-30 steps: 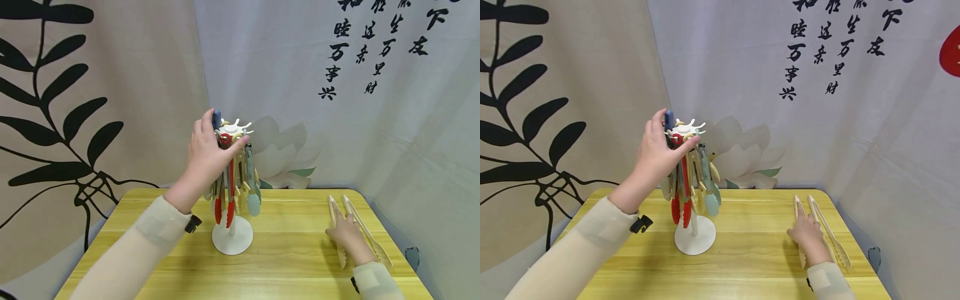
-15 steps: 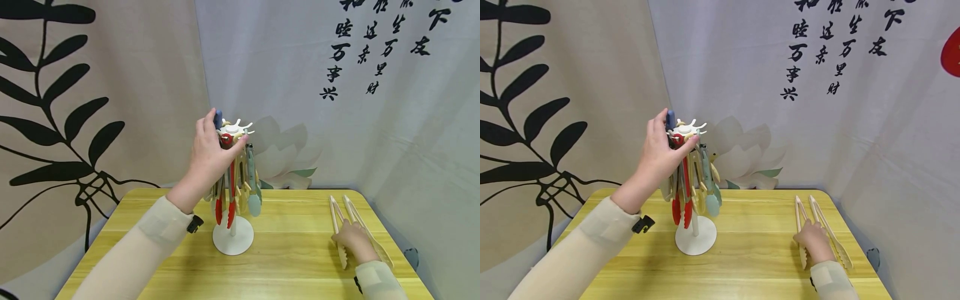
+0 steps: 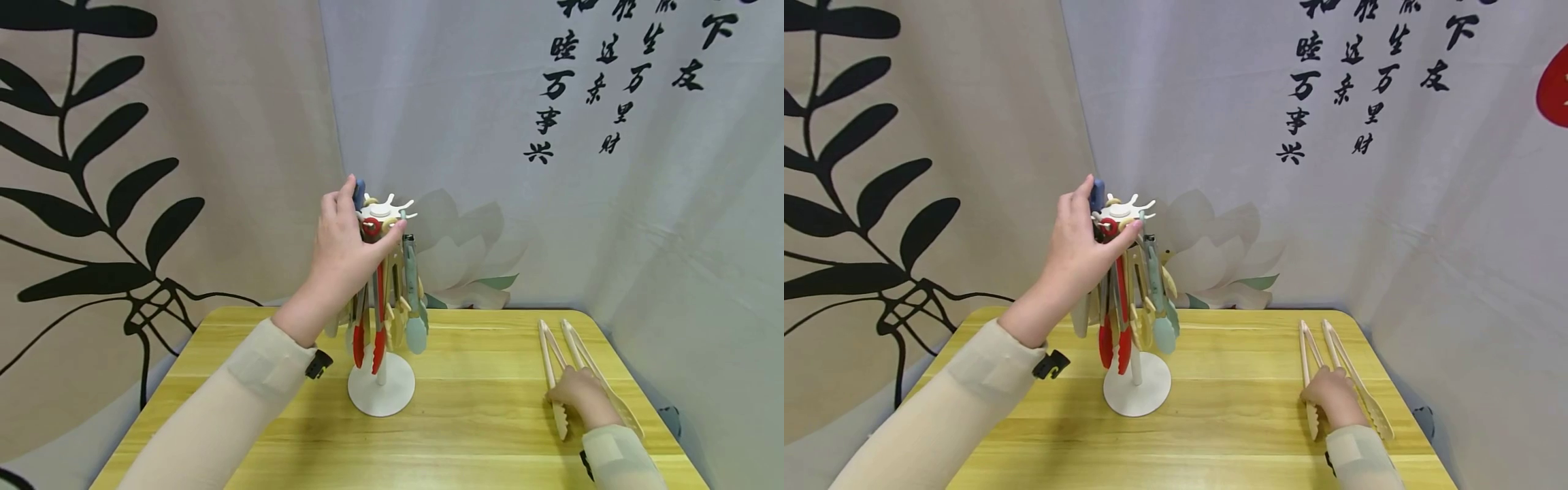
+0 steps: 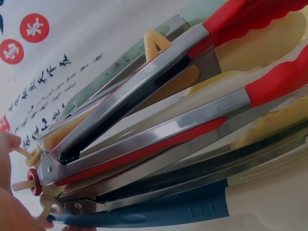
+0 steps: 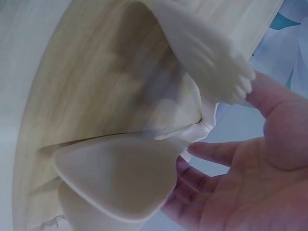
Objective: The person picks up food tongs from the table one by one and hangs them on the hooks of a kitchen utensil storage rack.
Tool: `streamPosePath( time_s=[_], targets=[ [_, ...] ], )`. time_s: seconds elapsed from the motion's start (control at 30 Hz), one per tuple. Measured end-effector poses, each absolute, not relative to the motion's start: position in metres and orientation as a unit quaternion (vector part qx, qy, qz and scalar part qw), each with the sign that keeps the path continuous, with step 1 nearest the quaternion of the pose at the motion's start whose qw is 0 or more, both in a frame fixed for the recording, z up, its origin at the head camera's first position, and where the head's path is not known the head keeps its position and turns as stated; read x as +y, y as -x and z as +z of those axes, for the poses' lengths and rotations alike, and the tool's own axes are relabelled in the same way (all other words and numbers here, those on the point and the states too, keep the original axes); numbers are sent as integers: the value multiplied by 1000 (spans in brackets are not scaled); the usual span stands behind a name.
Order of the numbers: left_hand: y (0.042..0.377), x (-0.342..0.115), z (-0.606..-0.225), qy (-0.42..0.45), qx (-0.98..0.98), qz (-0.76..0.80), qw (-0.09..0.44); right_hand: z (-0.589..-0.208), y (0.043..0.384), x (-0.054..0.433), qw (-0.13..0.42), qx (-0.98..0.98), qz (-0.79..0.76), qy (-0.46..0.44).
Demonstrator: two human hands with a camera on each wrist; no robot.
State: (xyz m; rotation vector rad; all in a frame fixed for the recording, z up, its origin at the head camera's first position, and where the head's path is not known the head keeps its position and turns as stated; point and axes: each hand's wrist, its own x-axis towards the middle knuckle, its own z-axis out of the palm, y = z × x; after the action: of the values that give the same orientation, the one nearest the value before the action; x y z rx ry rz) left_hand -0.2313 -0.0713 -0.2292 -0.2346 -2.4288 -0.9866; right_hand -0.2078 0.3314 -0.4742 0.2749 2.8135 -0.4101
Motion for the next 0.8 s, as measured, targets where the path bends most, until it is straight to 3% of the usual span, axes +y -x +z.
streamPosePath(
  time_s=[0.8],
  targets=[
    [235, -80, -230, 130, -880, -397, 224, -476, 209, 331, 150, 974, -140, -97]
  ],
)
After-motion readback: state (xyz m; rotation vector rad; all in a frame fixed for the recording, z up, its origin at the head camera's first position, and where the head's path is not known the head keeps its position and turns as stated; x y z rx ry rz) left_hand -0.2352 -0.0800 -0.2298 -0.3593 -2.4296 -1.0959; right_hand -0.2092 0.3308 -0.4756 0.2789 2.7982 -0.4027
